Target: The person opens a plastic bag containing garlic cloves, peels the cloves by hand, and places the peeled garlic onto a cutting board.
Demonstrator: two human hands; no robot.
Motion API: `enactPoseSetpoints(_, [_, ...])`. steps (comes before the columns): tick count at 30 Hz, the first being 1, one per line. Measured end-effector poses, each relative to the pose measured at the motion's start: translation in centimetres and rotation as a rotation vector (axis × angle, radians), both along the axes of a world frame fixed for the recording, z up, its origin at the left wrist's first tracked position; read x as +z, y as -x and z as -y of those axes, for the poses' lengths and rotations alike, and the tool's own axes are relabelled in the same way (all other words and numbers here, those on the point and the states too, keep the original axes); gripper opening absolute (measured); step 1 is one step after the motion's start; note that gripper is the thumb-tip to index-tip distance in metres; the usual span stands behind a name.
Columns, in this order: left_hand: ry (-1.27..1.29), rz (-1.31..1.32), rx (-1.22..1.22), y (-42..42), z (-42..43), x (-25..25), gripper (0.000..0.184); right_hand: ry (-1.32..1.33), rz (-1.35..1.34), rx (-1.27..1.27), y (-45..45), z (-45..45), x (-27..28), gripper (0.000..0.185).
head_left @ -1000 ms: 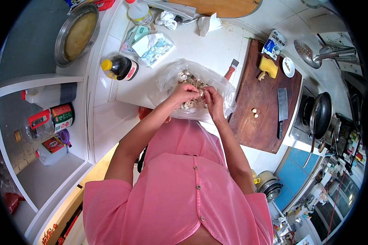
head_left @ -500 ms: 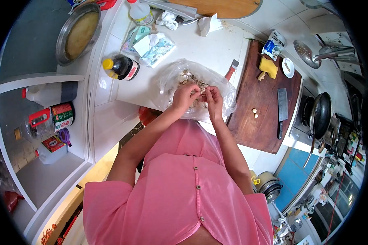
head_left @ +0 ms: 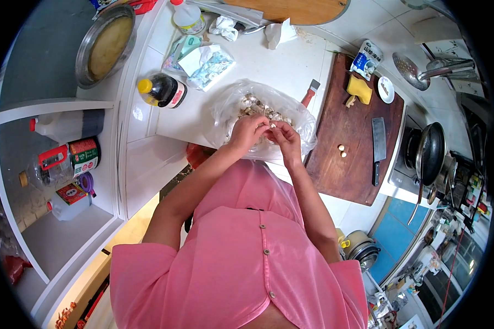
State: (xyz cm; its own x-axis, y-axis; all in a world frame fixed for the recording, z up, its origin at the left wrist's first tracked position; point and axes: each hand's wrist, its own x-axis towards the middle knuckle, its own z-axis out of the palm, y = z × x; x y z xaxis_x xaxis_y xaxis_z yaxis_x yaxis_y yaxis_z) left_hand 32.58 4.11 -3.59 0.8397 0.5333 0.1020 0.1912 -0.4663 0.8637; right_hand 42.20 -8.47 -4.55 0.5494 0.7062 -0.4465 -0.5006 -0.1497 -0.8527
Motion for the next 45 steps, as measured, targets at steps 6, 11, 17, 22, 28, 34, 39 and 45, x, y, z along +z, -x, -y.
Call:
enactPoseSetpoints(6, [-0.030, -0.054, -0.139, 0.1, -0.8, 0.3, 0.008, 0.004, -0.059, 0.051, -0.4, 0.4, 0.4, 0.015])
enactPoseSetpoints(11, [-0.069, -0.068, -0.157, 0.1, -0.5, -0.4, 0.013, 0.012, -0.071, 0.010, -0.2, 0.2, 0.0, 0.013])
enactPoseSetpoints(17, [-0.157, -0.169, -0.104, 0.3, 0.7, -1.4, 0.014, 0.025, -0.169, -0.165, 0.1, -0.4, -2.3, 0.010])
enactPoseSetpoints(22, [-0.093, -0.283, -0.054, 1.6, 0.9, -1.6, 0.011, 0.021, -0.253, -0.212, -0.9, -0.5, -2.2, 0.007])
enactPoseSetpoints(28, [-0.113, -0.082, 0.063, 0.2, 0.0, -0.3, 0.011, -0.036, -0.043, -0.069, 0.0, -0.7, -1.4, 0.014])
enactPoseSetpoints(34, [-0.056, -0.079, 0.042, -0.5, -0.1, 0.9, 0.012, -0.154, 0.105, 0.002, 0.4, -0.4, -1.5, 0.018])
enactPoseSetpoints(39, [0.046, -0.054, 0.019, -0.4, -0.2, 1.4, 0.008, -0.015, 0.401, 0.106, 0.2, 0.2, -0.4, 0.020])
enactPoseSetpoints(45, [0.259, -0.124, 0.150, -0.5, 0.5, 1.2, 0.008, 0.162, 0.700, 0.188, 0.3, 0.4, 1.7, 0.021])
